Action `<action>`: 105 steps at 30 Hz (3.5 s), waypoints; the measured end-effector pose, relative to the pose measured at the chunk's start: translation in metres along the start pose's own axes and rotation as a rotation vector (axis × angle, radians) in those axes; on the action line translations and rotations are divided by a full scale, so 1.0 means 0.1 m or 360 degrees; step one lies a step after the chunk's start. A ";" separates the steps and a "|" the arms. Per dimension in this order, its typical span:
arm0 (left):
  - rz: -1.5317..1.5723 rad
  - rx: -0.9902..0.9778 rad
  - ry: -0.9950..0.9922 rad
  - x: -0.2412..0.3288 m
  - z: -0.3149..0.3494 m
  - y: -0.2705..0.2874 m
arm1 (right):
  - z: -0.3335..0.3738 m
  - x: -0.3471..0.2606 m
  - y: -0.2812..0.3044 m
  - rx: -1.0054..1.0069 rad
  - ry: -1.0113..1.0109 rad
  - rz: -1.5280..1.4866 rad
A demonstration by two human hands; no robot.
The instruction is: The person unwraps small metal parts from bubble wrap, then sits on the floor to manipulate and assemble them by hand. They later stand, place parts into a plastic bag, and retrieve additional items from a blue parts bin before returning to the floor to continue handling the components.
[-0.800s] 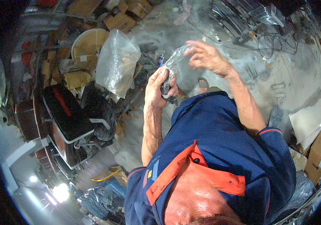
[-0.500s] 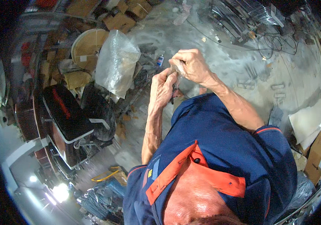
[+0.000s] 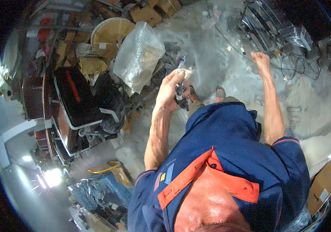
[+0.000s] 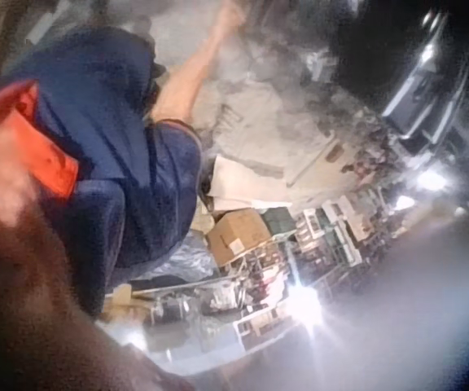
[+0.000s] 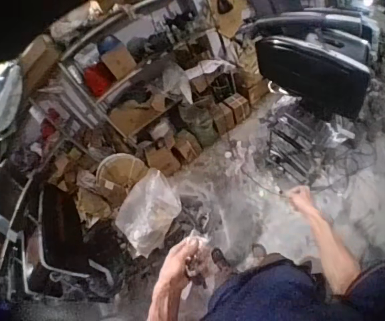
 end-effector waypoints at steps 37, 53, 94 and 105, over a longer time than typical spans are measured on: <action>-0.0382 -0.0306 -0.0063 -0.49 -0.04 -0.23 | 2.15 -1.53 -1.35 -0.1488 -0.0472 -0.1997; -0.0638 -0.0095 -0.0099 -0.50 0.02 -0.30 | 2.20 -1.45 -1.35 -0.1448 -0.0559 -0.1903; 0.0943 -0.0001 -0.0800 -0.13 -0.17 0.02 | 2.32 -1.77 -1.28 -0.1267 0.0046 -0.1059; 0.1263 -0.0227 -0.0500 -0.32 -0.48 0.11 | 2.41 -2.69 -0.70 -0.0613 0.1296 0.0092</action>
Point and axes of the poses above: each hand's wrist, its own z-axis away from the middle knuckle, its own y-axis out of the back of the hand, x = y × z, the point moved 6 cm from there along -z, towards the middle knuckle, and after that the axes turned 1 degree about x, right-handed, at the moved point
